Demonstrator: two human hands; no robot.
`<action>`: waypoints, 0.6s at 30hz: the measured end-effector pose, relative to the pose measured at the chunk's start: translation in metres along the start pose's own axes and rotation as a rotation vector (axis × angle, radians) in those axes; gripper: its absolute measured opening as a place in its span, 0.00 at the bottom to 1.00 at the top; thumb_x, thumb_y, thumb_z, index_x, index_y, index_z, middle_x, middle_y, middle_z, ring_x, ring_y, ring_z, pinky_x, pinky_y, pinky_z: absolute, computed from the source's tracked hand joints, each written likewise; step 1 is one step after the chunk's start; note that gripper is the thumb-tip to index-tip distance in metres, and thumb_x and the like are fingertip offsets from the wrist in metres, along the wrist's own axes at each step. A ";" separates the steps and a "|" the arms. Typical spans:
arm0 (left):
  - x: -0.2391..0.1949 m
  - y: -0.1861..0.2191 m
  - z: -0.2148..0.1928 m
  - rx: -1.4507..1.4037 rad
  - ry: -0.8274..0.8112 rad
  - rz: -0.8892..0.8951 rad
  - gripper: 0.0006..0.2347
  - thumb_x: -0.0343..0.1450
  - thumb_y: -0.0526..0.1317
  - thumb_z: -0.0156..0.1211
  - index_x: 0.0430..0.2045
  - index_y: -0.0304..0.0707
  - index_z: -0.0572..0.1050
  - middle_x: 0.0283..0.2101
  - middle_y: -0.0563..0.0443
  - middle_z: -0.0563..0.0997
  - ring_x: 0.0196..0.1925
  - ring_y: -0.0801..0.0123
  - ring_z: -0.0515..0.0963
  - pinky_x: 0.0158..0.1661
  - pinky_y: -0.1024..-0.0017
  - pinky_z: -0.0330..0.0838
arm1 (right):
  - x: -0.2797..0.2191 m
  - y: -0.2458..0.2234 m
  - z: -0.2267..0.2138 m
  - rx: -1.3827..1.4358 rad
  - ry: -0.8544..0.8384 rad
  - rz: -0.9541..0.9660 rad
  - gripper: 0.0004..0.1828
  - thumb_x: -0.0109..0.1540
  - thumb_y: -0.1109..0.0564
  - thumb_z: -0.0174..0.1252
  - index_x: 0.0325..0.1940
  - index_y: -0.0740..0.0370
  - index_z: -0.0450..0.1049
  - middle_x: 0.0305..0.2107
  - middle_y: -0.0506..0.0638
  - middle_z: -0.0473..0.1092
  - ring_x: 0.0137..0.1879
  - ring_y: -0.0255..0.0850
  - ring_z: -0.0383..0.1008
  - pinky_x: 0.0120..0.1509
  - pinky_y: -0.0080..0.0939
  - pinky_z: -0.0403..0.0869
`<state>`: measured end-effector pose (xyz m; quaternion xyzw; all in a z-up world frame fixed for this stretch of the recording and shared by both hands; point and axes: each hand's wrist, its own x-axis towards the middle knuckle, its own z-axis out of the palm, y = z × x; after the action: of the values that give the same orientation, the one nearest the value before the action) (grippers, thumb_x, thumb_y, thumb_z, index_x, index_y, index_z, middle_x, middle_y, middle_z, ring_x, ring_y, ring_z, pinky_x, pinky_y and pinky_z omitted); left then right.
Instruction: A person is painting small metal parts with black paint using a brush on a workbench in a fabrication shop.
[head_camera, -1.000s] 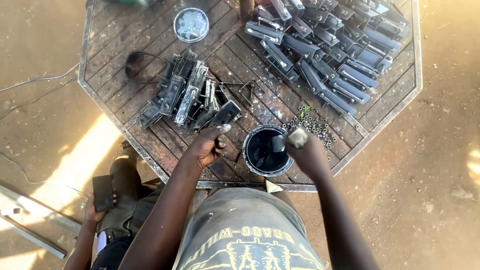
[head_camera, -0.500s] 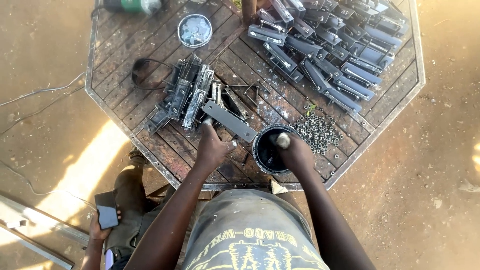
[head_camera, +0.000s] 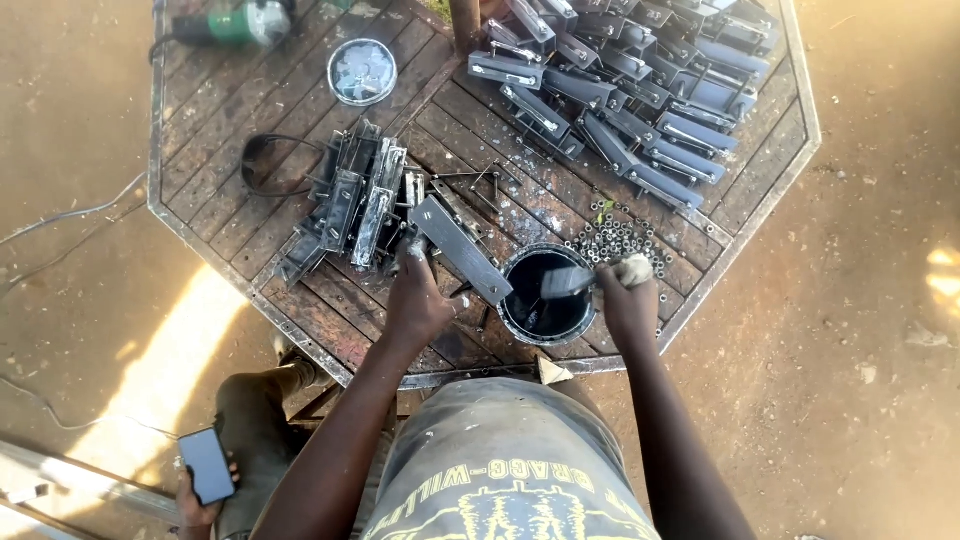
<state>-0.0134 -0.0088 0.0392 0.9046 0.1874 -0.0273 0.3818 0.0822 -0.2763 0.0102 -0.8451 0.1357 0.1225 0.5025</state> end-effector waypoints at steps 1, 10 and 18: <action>0.001 -0.008 0.001 0.006 -0.003 0.002 0.40 0.58 0.36 0.74 0.61 0.15 0.54 0.66 0.11 0.57 0.57 0.16 0.72 0.56 0.30 0.74 | 0.006 0.013 0.005 0.006 0.001 0.004 0.17 0.62 0.45 0.60 0.38 0.63 0.77 0.31 0.57 0.76 0.44 0.50 0.77 0.53 0.57 0.70; 0.006 -0.032 0.005 -0.078 0.071 0.180 0.45 0.60 0.42 0.73 0.65 0.20 0.46 0.54 0.25 0.66 0.53 0.35 0.78 0.49 0.39 0.78 | -0.002 0.018 0.007 0.062 0.018 0.039 0.12 0.59 0.50 0.61 0.35 0.62 0.78 0.28 0.54 0.74 0.41 0.45 0.72 0.52 0.50 0.70; 0.007 -0.044 0.016 -0.016 0.109 0.165 0.52 0.58 0.55 0.77 0.66 0.21 0.47 0.61 0.24 0.61 0.65 0.31 0.66 0.63 0.39 0.65 | 0.021 0.016 0.001 0.924 0.083 0.389 0.11 0.57 0.57 0.62 0.39 0.62 0.69 0.28 0.48 0.60 0.28 0.38 0.69 0.28 0.36 0.71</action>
<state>-0.0212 0.0107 -0.0035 0.9141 0.1327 0.0551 0.3792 0.0960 -0.2850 -0.0105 -0.4976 0.3504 0.1073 0.7862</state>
